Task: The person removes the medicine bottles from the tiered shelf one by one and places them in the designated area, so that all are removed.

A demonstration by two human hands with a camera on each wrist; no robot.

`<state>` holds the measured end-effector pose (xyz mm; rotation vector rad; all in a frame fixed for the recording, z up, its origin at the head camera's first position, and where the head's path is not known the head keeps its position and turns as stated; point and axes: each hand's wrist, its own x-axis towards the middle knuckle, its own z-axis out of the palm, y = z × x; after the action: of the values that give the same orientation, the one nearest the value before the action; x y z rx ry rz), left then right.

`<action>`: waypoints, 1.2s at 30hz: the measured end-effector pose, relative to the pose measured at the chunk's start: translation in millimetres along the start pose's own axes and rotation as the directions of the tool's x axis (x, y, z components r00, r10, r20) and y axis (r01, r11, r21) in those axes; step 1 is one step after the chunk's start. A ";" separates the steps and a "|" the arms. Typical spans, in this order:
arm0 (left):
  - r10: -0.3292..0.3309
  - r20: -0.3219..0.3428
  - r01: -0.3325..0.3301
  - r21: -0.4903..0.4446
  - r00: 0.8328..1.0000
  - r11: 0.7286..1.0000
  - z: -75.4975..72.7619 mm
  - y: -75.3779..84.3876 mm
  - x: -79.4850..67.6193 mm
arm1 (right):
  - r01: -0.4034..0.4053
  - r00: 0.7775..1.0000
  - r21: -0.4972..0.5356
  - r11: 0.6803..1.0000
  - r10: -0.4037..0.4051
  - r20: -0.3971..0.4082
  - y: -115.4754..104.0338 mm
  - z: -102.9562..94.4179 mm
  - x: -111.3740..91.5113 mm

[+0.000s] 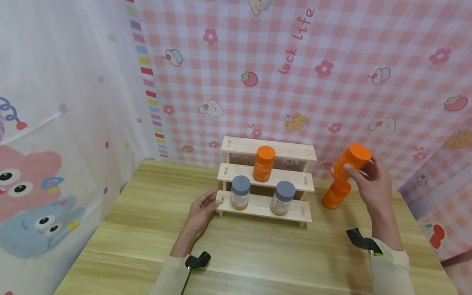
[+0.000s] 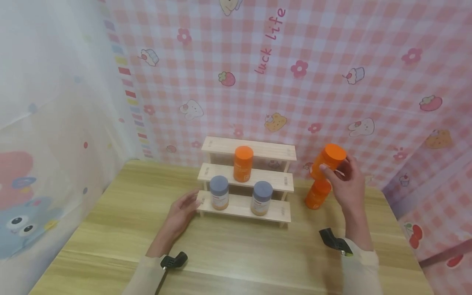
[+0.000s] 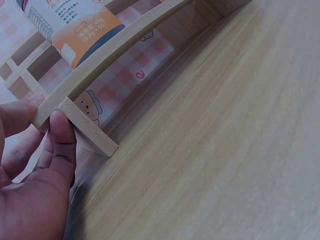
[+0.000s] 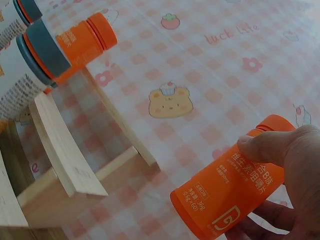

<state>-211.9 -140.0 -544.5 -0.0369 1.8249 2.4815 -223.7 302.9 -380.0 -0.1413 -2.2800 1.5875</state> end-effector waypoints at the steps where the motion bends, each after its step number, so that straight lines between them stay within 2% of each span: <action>1: -0.001 -0.001 0.001 0.002 1.000 1.000 0.4 0.3 -0.1 | -0.001 1.000 -0.010 1.000 0.001 -0.006 1.8 -2.0 0.4; 12: -0.015 0.004 0.015 0.013 1.000 1.000 -1.0 -1.7 0.0 | -0.006 0.998 -0.032 0.999 0.004 -0.060 24.9 -22.2 3.0; 18: -0.007 0.003 0.007 0.009 1.000 1.000 -0.3 -1.3 0.3 | -0.088 0.992 -0.071 0.994 0.081 -0.101 33.1 -35.1 3.3; 23: -0.017 -0.001 0.017 0.006 1.000 1.000 1.1 -0.7 1.2 | -0.108 0.987 -0.064 0.992 0.099 -0.130 40.1 -42.9 4.7; 36: -0.011 0.003 0.011 0.001 1.000 1.000 0.0 -1.4 2.1 | -0.179 0.980 -0.130 0.975 0.165 -0.112 67.8 -51.9 6.0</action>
<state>-213.9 -139.5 -545.9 -0.0435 1.8196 2.4722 -219.5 375.4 -425.4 -0.4568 -2.3528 1.4636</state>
